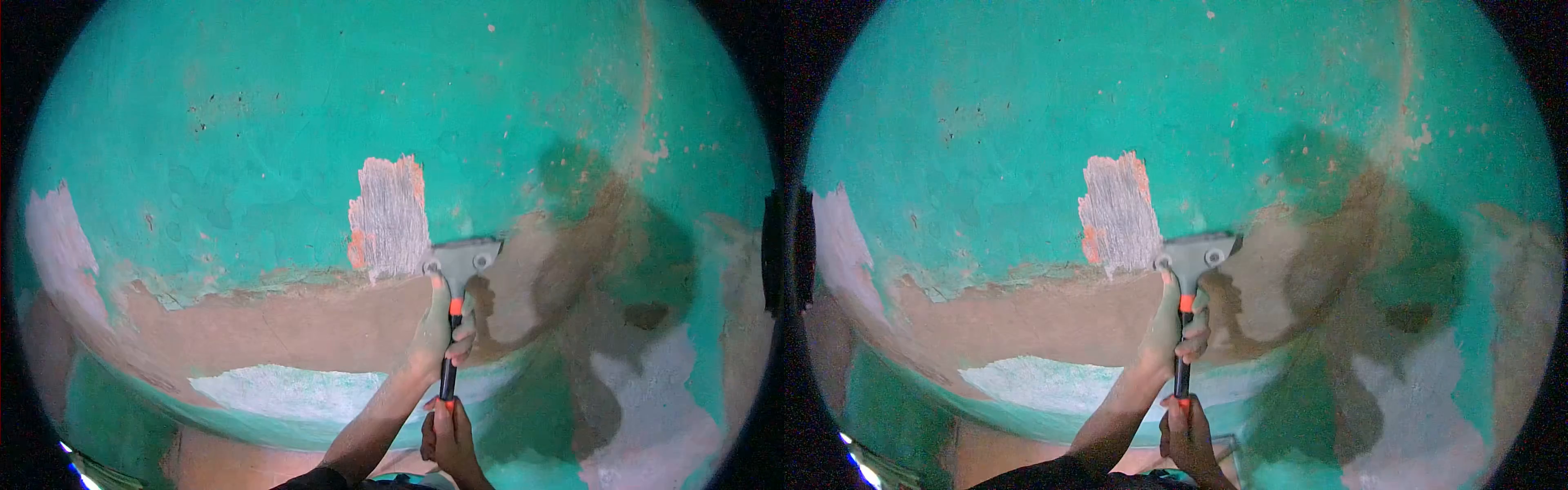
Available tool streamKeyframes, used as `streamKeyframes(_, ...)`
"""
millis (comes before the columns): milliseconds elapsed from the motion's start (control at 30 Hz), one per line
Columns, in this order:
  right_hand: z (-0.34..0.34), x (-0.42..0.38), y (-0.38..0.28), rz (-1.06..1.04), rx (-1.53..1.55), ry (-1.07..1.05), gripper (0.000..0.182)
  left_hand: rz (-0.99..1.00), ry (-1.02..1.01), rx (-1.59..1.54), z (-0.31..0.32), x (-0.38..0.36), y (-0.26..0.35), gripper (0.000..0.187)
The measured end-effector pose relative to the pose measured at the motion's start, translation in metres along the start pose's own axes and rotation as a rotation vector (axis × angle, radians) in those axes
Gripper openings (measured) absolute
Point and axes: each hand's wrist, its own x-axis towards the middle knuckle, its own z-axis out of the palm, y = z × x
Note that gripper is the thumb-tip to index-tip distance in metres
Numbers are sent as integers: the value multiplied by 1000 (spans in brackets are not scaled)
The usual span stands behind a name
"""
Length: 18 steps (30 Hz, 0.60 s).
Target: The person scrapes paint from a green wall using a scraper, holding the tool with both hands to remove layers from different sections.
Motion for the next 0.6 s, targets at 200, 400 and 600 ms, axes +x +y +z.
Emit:
streamKeyframes(200, 6, -10, -3, 97, 27, 22, 27, 41, 0, 42, 0, -5, -2, 62)
streamKeyframes(400, 7, -8, -10, 81, 24, 44, 27, 14, -38, 67, -3, 1, 3, 63)
streamKeyframes(600, 2, -4, -14, 76, 30, 23, 29, 45, -47, 67, 5, 4, 12, 64)
